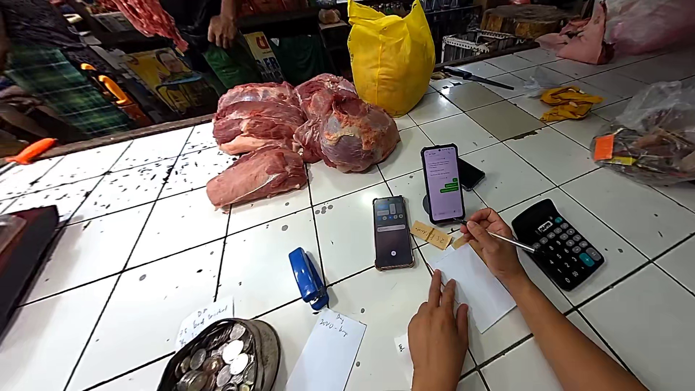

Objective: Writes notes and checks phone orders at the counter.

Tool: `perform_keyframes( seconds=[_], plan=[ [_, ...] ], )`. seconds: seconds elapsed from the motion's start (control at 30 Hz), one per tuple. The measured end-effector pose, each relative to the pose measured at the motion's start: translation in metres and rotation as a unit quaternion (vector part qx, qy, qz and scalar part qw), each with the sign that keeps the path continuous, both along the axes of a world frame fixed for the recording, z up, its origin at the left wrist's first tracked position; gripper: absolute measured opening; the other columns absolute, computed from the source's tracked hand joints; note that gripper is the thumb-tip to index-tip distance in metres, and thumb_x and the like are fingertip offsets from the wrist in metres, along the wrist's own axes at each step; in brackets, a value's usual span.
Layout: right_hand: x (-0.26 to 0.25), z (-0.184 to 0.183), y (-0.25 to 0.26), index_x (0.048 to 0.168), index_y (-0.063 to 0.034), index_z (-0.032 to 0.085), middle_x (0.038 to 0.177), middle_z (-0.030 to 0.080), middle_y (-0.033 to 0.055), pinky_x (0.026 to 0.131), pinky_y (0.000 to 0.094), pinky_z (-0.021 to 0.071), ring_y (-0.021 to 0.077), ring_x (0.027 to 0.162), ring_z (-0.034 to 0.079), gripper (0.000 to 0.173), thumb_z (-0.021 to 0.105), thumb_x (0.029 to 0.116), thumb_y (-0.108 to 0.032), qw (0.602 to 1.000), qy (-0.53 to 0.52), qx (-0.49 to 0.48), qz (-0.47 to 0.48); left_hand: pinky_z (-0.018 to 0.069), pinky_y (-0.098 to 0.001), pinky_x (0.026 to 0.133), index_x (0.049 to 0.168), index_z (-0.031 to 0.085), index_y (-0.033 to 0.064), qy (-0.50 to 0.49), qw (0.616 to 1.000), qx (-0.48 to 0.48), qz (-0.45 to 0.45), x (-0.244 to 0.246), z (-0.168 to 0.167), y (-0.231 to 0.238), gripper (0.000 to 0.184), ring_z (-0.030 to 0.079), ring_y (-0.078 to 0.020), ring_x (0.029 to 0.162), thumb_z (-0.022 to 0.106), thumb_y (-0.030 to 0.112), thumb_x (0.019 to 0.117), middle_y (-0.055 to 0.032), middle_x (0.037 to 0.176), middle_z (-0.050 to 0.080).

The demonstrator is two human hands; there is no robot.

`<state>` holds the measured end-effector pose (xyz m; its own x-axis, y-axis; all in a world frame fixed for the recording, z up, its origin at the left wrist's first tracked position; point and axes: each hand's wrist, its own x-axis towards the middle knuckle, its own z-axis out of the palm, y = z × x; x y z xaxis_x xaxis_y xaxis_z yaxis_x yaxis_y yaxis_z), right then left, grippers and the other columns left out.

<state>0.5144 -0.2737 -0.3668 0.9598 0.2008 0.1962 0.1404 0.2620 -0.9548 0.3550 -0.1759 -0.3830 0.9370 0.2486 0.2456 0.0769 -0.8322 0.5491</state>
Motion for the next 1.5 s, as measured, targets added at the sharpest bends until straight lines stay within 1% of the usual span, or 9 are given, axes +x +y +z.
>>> perform_keyframes(
  seconds=[0.2, 0.33, 0.47, 0.57, 0.67, 0.77, 1.03, 1.23, 1.5],
  plan=[
    [-0.014, -0.016, 0.013, 0.096, -0.0125, 0.058, 0.084, 0.074, -0.0070, 0.064, 0.0201, 0.0590, 0.0037, 0.069, 0.069, 0.009, 0.057, 0.0903, -0.006, 0.997, -0.014, -0.057, 0.051, 0.0575, -0.0469, 0.066, 0.130, 0.072, 0.0134, 0.075, 0.995, -0.066, -0.014, -0.004, 0.016, 0.001, 0.036, 0.074, -0.0312, 0.086, 0.064, 0.025, 0.0972, -0.0096, 0.148, 0.058],
    [-0.009, -0.020, 0.014, 0.092, -0.0159, 0.061, 0.083, 0.076, -0.0090, 0.058, 0.0147, 0.0553, -0.0005, 0.064, 0.067, 0.016, 0.058, 0.0890, -0.001, 0.997, -0.016, -0.052, 0.050, 0.0565, -0.0484, 0.066, 0.128, 0.074, 0.0176, 0.089, 0.992, -0.087, -0.020, -0.003, 0.021, 0.002, 0.032, 0.073, -0.0327, 0.084, 0.061, 0.024, 0.0997, -0.0103, 0.150, 0.056],
    [-0.006, -0.016, 0.015, 0.100, -0.0110, 0.062, 0.086, 0.073, -0.0104, 0.063, 0.0165, 0.0576, -0.0009, 0.068, 0.067, 0.013, 0.065, 0.0885, -0.006, 0.995, -0.027, -0.085, 0.054, 0.0562, -0.0494, 0.069, 0.130, 0.073, 0.0212, 0.114, 0.990, -0.083, -0.021, -0.001, 0.021, 0.002, 0.033, 0.073, -0.0332, 0.088, 0.059, 0.026, 0.1006, -0.0084, 0.154, 0.053],
    [-0.013, -0.008, 0.010, 0.093, -0.0079, 0.058, 0.080, 0.068, -0.0098, 0.061, 0.0159, 0.0535, -0.0022, 0.066, 0.063, 0.006, 0.058, 0.0883, -0.003, 0.989, -0.046, -0.132, 0.044, 0.0555, -0.0457, 0.058, 0.123, 0.077, 0.0222, 0.044, 0.998, -0.037, -0.013, -0.001, 0.007, -0.004, 0.031, 0.074, -0.0297, 0.075, 0.065, 0.026, 0.0952, -0.0071, 0.146, 0.061],
    [-0.014, -0.008, 0.008, 0.076, -0.0166, 0.051, 0.067, 0.058, -0.0137, 0.054, 0.0126, 0.0449, -0.0053, 0.058, 0.054, 0.020, 0.046, 0.0843, 0.001, 0.992, -0.055, -0.106, 0.030, 0.0539, -0.0438, 0.053, 0.122, 0.078, 0.0226, 0.013, 1.000, -0.014, -0.010, 0.002, 0.000, -0.007, 0.031, 0.072, -0.0272, 0.068, 0.067, 0.026, 0.0929, -0.0066, 0.145, 0.062],
    [-0.014, -0.017, 0.008, 0.068, -0.0194, 0.047, 0.059, 0.046, -0.0163, 0.052, 0.0123, 0.0353, -0.0073, 0.054, 0.043, 0.027, 0.043, 0.0833, 0.002, 0.992, -0.073, -0.098, 0.018, 0.0522, -0.0419, 0.050, 0.120, 0.078, 0.0206, 0.011, 1.000, -0.004, -0.012, 0.003, 0.002, -0.007, 0.030, 0.070, -0.0256, 0.064, 0.067, 0.025, 0.0923, -0.0067, 0.143, 0.063],
    [-0.017, -0.022, 0.010, 0.064, -0.0181, 0.045, 0.056, 0.038, -0.0145, 0.050, 0.0138, 0.0289, -0.0059, 0.050, 0.036, 0.023, 0.046, 0.0807, -0.001, 0.982, -0.073, -0.174, 0.012, 0.0483, -0.0367, 0.047, 0.118, 0.079, 0.0211, 0.000, 1.000, 0.019, -0.010, 0.003, 0.001, -0.007, 0.029, 0.067, -0.0203, 0.059, 0.068, 0.028, 0.0919, -0.0035, 0.143, 0.063],
    [-0.017, -0.025, 0.010, 0.064, -0.0179, 0.045, 0.056, 0.038, -0.0148, 0.049, 0.0141, 0.0283, -0.0065, 0.050, 0.035, 0.023, 0.047, 0.0813, -0.003, 0.978, -0.076, -0.192, 0.021, 0.0463, -0.0358, 0.045, 0.119, 0.079, 0.0176, -0.003, 0.999, 0.030, -0.027, 0.003, -0.001, -0.005, 0.030, 0.067, -0.0177, 0.057, 0.065, 0.027, 0.0938, 0.0055, 0.138, 0.067],
    [-0.020, -0.023, 0.009, 0.062, -0.0170, 0.044, 0.053, 0.036, -0.0137, 0.047, 0.0151, 0.0263, -0.0059, 0.048, 0.033, 0.022, 0.048, 0.0807, -0.005, 0.965, -0.095, -0.244, 0.023, 0.0472, -0.0356, 0.046, 0.119, 0.079, 0.0185, -0.002, 0.999, 0.027, -0.024, 0.003, -0.001, -0.005, 0.030, 0.067, -0.0176, 0.058, 0.065, 0.027, 0.0942, 0.0050, 0.137, 0.068]
  ],
)
